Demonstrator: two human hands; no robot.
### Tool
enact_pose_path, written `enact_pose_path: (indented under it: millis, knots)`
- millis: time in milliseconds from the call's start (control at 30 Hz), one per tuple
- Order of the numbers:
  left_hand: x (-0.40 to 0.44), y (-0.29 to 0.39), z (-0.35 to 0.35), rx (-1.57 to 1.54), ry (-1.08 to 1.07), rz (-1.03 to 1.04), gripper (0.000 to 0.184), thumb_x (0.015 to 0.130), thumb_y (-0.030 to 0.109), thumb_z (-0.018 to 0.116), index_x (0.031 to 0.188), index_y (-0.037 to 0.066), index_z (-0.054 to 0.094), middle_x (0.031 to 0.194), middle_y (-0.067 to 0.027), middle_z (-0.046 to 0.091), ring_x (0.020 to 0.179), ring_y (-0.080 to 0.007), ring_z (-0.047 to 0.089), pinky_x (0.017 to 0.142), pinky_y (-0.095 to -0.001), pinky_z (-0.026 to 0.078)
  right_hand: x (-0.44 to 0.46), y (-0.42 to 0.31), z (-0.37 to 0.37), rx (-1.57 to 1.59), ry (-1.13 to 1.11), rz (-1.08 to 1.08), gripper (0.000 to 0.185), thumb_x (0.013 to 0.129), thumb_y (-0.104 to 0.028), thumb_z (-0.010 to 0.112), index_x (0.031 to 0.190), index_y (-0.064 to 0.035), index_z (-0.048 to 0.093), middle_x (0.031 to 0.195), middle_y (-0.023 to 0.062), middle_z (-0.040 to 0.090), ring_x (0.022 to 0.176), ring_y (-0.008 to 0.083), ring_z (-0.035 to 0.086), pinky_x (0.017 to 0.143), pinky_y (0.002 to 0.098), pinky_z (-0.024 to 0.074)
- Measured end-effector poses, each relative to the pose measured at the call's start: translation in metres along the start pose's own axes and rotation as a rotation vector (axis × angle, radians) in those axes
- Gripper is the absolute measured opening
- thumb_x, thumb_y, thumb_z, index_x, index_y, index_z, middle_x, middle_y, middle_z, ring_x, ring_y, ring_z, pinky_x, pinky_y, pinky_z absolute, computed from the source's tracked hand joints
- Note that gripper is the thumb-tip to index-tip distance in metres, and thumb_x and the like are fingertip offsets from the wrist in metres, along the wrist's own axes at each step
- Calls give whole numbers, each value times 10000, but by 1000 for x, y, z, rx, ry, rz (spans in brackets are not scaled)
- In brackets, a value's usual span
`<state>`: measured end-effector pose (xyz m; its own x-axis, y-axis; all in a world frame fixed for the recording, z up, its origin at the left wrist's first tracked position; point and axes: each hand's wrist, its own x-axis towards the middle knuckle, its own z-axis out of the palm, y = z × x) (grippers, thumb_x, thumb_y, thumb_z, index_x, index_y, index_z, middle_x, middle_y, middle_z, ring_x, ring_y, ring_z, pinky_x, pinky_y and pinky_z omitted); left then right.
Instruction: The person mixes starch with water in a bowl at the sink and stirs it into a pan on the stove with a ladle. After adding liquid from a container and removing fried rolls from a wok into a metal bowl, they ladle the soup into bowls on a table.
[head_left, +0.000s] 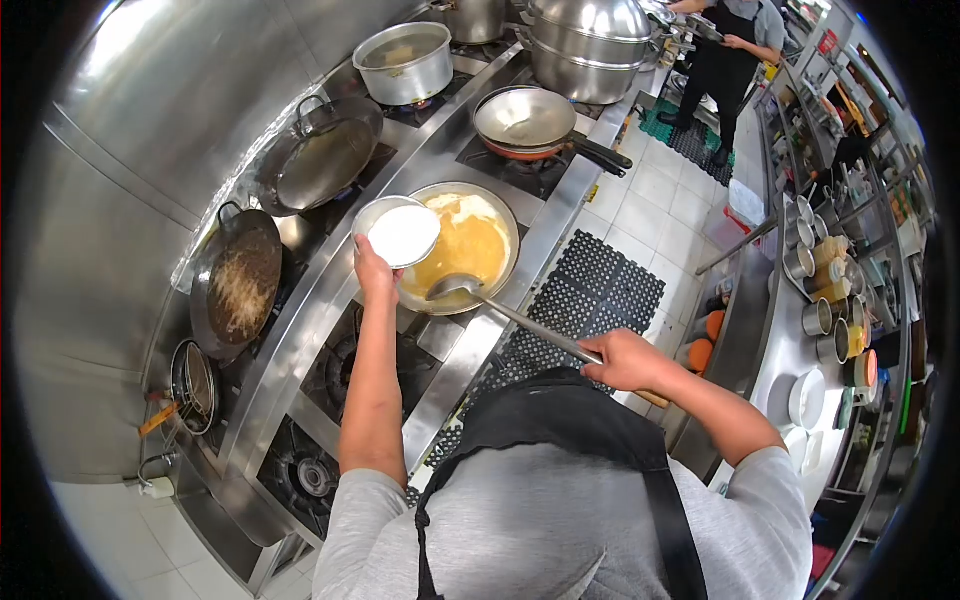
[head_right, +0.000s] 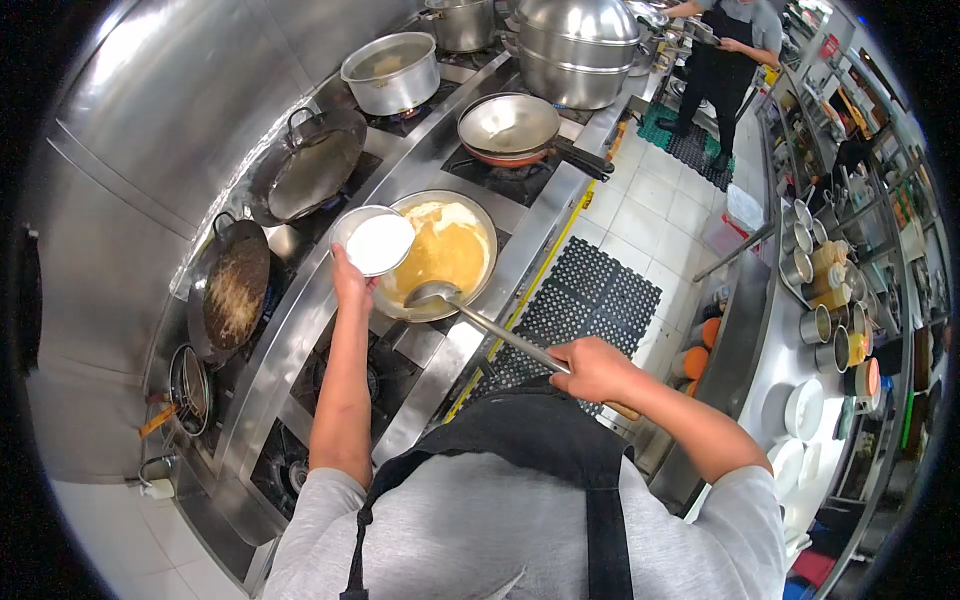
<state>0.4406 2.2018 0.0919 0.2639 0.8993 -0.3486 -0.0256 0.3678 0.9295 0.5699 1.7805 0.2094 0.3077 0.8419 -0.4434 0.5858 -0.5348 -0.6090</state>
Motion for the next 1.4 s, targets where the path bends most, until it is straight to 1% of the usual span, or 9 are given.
enact_pose_path:
  millis: [67, 467, 767, 867, 967, 1067, 1167, 1267, 1400]
  knots:
    - [-2, 0, 1, 10, 16, 19, 562, 1056, 591, 344, 1218, 112, 590, 923, -43, 682, 706, -152, 628, 505, -293, 450, 8, 6, 7, -7, 50, -60, 400, 839, -221, 699, 1194, -37, 691, 912, 244, 703, 855, 420, 682, 808, 484, 529]
    - [-1, 7, -32, -40, 110, 6, 555, 1060, 584, 341, 1226, 105, 567, 922, -68, 672, 662, -165, 609, 493, -278, 436, 72, 17, 28, -60, 184, -44, 359, 829, -198, 668, 1145, -32, 702, 914, 270, 703, 891, 438, 688, 850, 508, 539]
    - [-12, 18, -49, -130, 104, -65, 565, 1056, 605, 329, 1237, 131, 578, 904, -60, 676, 663, -181, 606, 538, -315, 461, 119, 21, 24, -91, 263, -82, 296, 812, -186, 650, 1049, -18, 705, 866, 287, 690, 866, 459, 680, 832, 529, 539]
    - [-10, 15, -53, -149, 69, -46, 567, 1052, 617, 328, 1237, 145, 583, 903, -49, 679, 681, -181, 608, 564, -325, 465, 134, 30, 29, -50, 313, -93, 255, 811, -186, 682, 992, -8, 688, 840, 272, 674, 845, 472, 654, 786, 520, 523]
    - [-16, 20, -53, -180, 48, -47, 564, 1051, 622, 326, 1238, 156, 584, 909, -37, 682, 699, -176, 610, 588, -319, 463, 140, 34, 30, -69, 391, -174, 246, 837, -190, 696, 974, 14, 677, 763, 248, 675, 733, 377, 700, 683, 474, 546]
    - [-26, 29, -51, -202, 45, -51, 560, 1053, 620, 321, 1240, 163, 585, 925, -26, 684, 716, -171, 610, 619, -315, 463, 130, 22, 23, 244, 213, 26, 230, 864, -167, 685, 991, 25, 689, 740, 221, 686, 681, 322, 716, 665, 449, 571]
    - [-39, 38, -47, -210, 58, -50, 558, 1054, 618, 320, 1241, 165, 587, 941, -20, 685, 728, -165, 607, 644, -316, 460, 126, 24, 25, 684, 40, 175, 210, 913, -180, 693, 993, 13, 680, 689, 80, 632, 558, 172, 643, 528, 358, 528]
    - [-45, 44, -49, -180, 42, -42, 562, 1052, 621, 323, 1238, 163, 590, 948, -19, 684, 737, -161, 604, 654, -322, 458, 115, 25, 29, 1009, -48, 257, 194, 951, -192, 676, 998, -4, 669, 721, -5, 563, 532, 109, 549, 466, 291, 466]
    - [-51, 50, -51, -150, 31, -43, 568, 1048, 627, 332, 1216, 157, 604, 939, -16, 683, 736, -155, 601, 653, -324, 457, 106, 21, 45, 1382, -231, 272, 206, 982, -200, 639, 1062, -10, 638, 746, -18, 545, 541, 93, 494, 455, 273, 435]
